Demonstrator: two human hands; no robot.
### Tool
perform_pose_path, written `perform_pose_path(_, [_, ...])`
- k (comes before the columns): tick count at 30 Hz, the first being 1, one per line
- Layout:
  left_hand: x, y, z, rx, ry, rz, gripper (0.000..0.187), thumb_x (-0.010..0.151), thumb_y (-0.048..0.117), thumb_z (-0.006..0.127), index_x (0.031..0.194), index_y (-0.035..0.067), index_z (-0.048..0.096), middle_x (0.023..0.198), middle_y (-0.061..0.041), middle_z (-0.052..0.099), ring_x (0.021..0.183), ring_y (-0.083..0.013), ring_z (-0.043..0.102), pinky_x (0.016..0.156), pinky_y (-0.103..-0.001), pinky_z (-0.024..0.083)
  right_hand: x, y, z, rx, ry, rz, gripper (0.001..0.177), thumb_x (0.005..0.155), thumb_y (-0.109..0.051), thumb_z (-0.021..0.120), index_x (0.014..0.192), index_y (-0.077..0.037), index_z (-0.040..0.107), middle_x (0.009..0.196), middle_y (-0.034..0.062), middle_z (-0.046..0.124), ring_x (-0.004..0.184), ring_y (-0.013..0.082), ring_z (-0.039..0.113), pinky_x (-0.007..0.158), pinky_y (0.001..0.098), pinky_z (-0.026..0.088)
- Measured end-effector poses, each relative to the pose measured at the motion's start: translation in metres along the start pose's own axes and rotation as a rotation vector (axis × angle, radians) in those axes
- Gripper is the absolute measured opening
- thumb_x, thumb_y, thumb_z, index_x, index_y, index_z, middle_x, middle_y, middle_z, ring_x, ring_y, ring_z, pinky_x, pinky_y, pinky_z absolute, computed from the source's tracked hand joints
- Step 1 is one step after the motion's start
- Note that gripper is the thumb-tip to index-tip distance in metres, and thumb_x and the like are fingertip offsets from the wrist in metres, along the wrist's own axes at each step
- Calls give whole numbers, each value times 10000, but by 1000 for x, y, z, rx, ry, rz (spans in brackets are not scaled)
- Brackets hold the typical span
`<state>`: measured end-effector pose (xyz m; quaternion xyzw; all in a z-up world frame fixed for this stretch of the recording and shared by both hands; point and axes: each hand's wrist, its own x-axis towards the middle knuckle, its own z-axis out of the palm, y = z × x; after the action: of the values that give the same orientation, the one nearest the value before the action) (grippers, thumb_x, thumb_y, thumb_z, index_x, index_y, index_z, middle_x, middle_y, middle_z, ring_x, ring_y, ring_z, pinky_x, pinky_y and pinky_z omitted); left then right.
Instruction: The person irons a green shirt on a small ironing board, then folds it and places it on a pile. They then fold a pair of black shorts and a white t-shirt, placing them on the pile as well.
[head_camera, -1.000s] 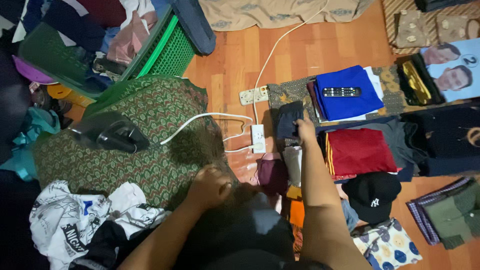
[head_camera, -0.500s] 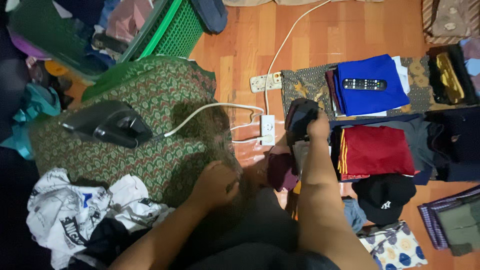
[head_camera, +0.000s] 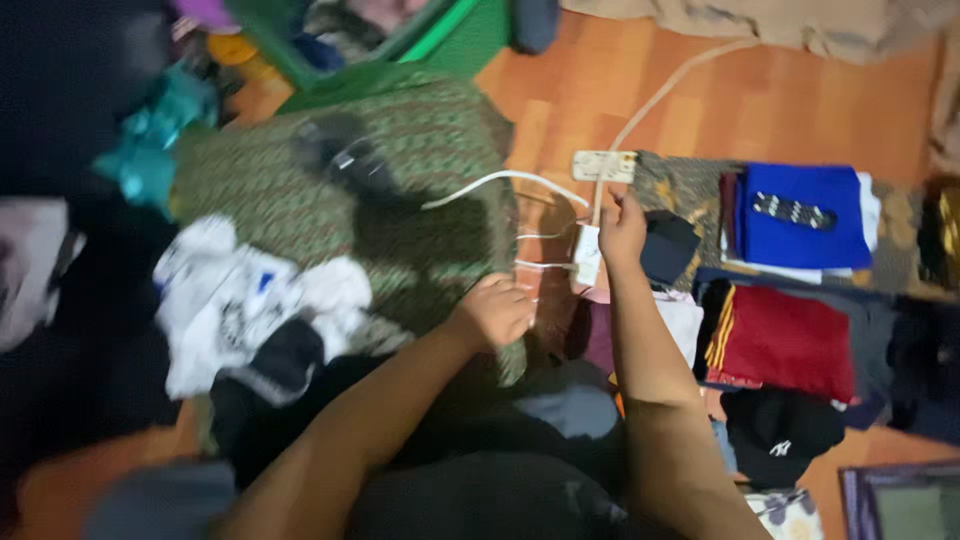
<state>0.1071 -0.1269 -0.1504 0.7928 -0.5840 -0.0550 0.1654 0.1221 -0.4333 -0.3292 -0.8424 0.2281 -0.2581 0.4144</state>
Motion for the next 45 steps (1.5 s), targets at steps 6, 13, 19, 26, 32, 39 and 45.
perform_pose_path(6, [-3, 30, 5, 43, 282, -124, 428, 791, 226, 666, 1204, 314, 738, 1204, -18, 680, 1252, -267, 553, 1161, -527, 313, -16, -193, -37, 597, -483, -88, 161, 1065, -56, 589, 1200, 9, 650, 1109, 44, 675, 1042, 141, 663, 945, 296, 536])
perform_pose_path(13, [-146, 44, -111, 480, 325, -567, 539, 794, 332, 770, 1313, 275, 635, 1457, -2, 568, 1473, -288, 389, 1134, -637, 263, -125, -311, -82, 508, -928, -89, 314, 992, -98, 635, 1295, -18, 631, 1158, 16, 703, 1086, 104, 632, 969, 264, 502])
perform_pose_path(19, [-274, 4, -161, 165, 299, -949, 656, 730, 467, 804, 1247, 92, 660, 1269, -145, 637, 1251, -353, 532, 1043, -598, 346, -196, -369, -35, 316, -973, -128, 398, 934, -157, 725, 1311, -60, 641, 1140, 68, 711, 1038, 164, 649, 925, 303, 523])
perform_pose_path(26, [-313, -16, -158, -585, 628, -823, 455, 902, 330, 723, 1249, 38, 675, 1099, -144, 751, 1007, -264, 736, 890, -330, 536, -241, -471, -12, 134, -798, -690, 925, 722, -278, 905, 1461, 25, 437, 1416, 263, 531, 1327, 414, 513, 1115, 449, 392])
perform_pose_path(32, [-300, 10, -237, -1144, 980, -601, 465, 956, 279, 688, 1332, 19, 603, 1175, -45, 686, 1054, -138, 630, 938, -304, 504, -253, -500, -19, 159, -456, -719, 1025, 710, -124, 850, 1552, 49, 292, 1525, 296, 456, 1379, 422, 497, 1164, 456, 383])
perform_pose_path(39, [-294, -25, -255, -1544, 1138, -1028, 583, 986, 339, 674, 1423, -2, 493, 1163, -148, 361, 1068, -355, 355, 886, -524, 255, -296, -457, -9, 282, -632, -526, 524, 827, -257, 847, 1214, 12, 618, 1086, 212, 679, 1000, 361, 678, 907, 457, 556])
perform_pose_path(45, [-295, -30, -165, -631, 995, -868, 1032, 711, 313, 888, 1507, 69, 279, 1509, -207, 423, 1390, -365, 425, 1177, -511, 347, -308, -382, 61, -252, -873, -503, 308, 877, -279, 733, 1086, -63, 663, 1057, 200, 728, 1021, 385, 697, 907, 469, 551])
